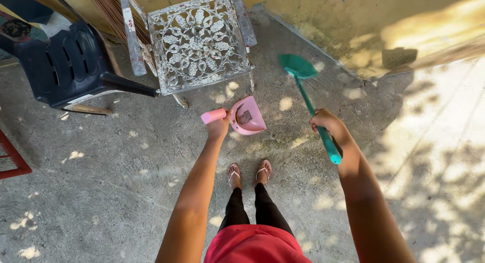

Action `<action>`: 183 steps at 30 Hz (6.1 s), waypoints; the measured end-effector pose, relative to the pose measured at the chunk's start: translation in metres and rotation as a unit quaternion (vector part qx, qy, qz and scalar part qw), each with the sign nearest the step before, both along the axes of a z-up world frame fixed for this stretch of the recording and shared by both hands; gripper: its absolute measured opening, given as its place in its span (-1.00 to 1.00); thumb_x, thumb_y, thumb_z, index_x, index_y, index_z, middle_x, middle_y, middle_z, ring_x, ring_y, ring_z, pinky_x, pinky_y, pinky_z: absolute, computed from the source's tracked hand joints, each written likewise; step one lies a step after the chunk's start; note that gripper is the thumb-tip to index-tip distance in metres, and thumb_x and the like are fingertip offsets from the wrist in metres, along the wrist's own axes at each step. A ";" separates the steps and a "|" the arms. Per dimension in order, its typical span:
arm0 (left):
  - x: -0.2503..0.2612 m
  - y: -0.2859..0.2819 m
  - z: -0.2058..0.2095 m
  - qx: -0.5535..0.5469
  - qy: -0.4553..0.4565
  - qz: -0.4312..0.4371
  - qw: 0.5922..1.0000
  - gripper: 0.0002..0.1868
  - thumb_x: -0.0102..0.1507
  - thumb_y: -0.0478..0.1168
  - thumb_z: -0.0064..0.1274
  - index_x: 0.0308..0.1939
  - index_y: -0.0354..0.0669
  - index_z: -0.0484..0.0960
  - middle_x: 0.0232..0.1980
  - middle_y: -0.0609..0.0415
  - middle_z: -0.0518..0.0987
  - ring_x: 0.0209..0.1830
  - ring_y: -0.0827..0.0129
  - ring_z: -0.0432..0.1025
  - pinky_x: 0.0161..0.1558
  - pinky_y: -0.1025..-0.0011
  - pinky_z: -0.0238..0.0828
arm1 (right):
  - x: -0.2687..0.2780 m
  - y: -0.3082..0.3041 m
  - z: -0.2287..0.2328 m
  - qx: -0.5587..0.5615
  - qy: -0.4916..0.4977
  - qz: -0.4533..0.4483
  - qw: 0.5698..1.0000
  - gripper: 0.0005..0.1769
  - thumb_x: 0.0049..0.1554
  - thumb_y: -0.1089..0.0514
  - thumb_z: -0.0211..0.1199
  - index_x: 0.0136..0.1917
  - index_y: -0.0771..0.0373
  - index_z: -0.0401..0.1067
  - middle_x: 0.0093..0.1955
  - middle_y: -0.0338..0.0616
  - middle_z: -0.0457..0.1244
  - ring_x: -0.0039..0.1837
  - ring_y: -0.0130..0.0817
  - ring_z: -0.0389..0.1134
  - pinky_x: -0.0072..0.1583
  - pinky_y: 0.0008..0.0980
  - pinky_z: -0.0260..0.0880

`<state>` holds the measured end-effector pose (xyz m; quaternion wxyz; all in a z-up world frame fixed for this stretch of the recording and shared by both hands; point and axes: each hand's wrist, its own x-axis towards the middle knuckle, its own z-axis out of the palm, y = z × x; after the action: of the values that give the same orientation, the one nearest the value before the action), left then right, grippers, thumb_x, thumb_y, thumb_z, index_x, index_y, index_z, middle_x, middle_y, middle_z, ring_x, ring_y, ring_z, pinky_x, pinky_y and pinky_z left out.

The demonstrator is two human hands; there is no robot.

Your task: Sweeping and raking leaves into a pink dustpan in an outdoor garden area.

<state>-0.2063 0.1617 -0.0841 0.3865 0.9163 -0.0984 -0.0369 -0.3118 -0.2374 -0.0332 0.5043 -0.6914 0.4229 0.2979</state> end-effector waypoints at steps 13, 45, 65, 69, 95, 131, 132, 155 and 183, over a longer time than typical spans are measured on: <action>-0.014 -0.005 0.000 0.031 0.152 -0.082 0.984 -0.61 0.42 0.06 -0.01 -0.19 -0.21 0.64 -0.06 -0.16 0.54 -0.15 0.03 0.50 -0.04 0.14 0.41 | -0.111 -0.109 0.093 0.019 0.063 0.035 0.997 -0.19 0.14 0.40 0.20 0.60 0.13 0.05 -0.33 -0.10 0.18 -0.39 -0.37 0.14 -0.37 -0.32 0.22; -0.015 0.038 -0.028 0.013 0.141 -0.115 0.983 -0.48 0.43 0.14 -0.06 -0.30 -0.29 0.55 -0.27 -0.16 0.53 -0.23 -0.02 0.45 -0.11 0.10 0.34 | -0.193 0.013 0.065 0.207 0.065 0.040 0.975 -0.13 0.12 0.37 0.18 0.65 0.14 0.01 -0.39 -0.15 0.23 -0.44 -0.48 0.16 -0.45 -0.49 0.17; -0.109 -0.110 -0.028 -0.014 0.100 -0.144 0.984 -0.58 0.40 0.06 0.04 -0.28 -0.25 0.61 -0.21 -0.14 0.54 -0.22 0.00 0.46 -0.12 0.13 0.37 | -0.287 -0.138 -0.019 -0.036 0.008 -0.251 0.967 -0.66 0.16 0.41 0.22 0.20 0.55 0.31 -0.29 -0.01 0.24 -0.36 -0.36 0.25 -0.33 -0.40 0.34; -0.128 -0.137 -0.034 -0.007 0.062 -0.126 0.990 -0.63 0.38 0.04 0.06 -0.25 -0.22 0.65 -0.20 -0.18 0.53 -0.24 -0.03 0.47 -0.15 0.13 0.39 | -0.301 -0.096 -0.039 0.014 0.019 -0.226 0.974 -0.60 0.13 0.44 0.23 0.23 0.60 0.29 -0.29 0.00 0.24 -0.40 -0.38 0.25 -0.34 -0.40 0.36; -0.226 0.094 -0.025 -0.023 0.142 0.138 0.980 -0.51 0.42 0.11 -0.01 -0.31 -0.28 0.52 -0.35 -0.13 0.47 -0.34 -0.01 0.37 -0.26 0.09 0.26 | -0.195 -0.017 0.051 0.103 0.078 0.252 0.959 -0.51 0.10 0.41 0.24 0.32 0.37 0.38 -0.40 -0.16 0.24 -0.41 -0.44 0.20 -0.38 -0.42 0.22; -0.356 0.416 -0.034 -0.078 0.108 0.325 0.936 -0.57 0.42 0.07 0.00 -0.29 -0.26 0.54 -0.36 -0.10 0.48 -0.37 0.12 0.37 -0.25 0.13 0.29 | -0.136 0.359 0.001 0.045 0.058 0.404 0.912 -0.57 0.15 0.36 0.21 0.25 0.64 0.33 -0.32 -0.07 0.26 -0.38 -0.40 0.27 -0.34 -0.35 0.32; -0.353 0.416 -0.024 -0.105 0.141 0.326 0.929 -0.57 0.44 0.07 -0.01 -0.26 -0.26 0.53 -0.40 -0.12 0.46 -0.38 0.09 0.33 -0.25 0.12 0.27 | -0.137 0.356 -0.004 0.085 0.074 0.485 0.867 -0.57 0.16 0.34 0.22 0.24 0.69 0.38 -0.33 -0.04 0.26 -0.40 -0.39 0.24 -0.37 -0.36 0.25; -0.410 0.487 -0.055 -0.067 0.077 0.498 0.861 -0.60 0.41 0.05 0.05 -0.31 -0.21 0.52 -0.40 -0.06 0.52 -0.38 0.10 0.39 -0.25 0.13 0.28 | -0.037 0.529 0.027 0.118 0.106 0.574 0.803 -0.35 0.14 0.44 0.15 0.50 0.29 0.26 -0.37 -0.16 0.22 -0.43 -0.47 0.20 -0.40 -0.41 0.25; -0.366 0.779 -0.061 -0.032 0.039 0.490 0.870 -0.54 0.37 0.10 0.11 -0.36 -0.25 0.58 -0.31 -0.13 0.53 -0.34 0.07 0.44 -0.22 0.16 0.33 | 0.029 0.772 0.034 0.048 0.091 0.613 0.783 -0.68 0.14 0.32 0.28 0.18 0.41 0.45 -0.39 -0.11 0.24 -0.40 -0.41 0.25 -0.38 -0.44 0.28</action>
<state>-0.5726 0.9411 -0.1453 0.3880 0.8317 0.3770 0.1245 -0.2826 0.5342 0.0005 0.2069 -0.7495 -0.0608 0.6259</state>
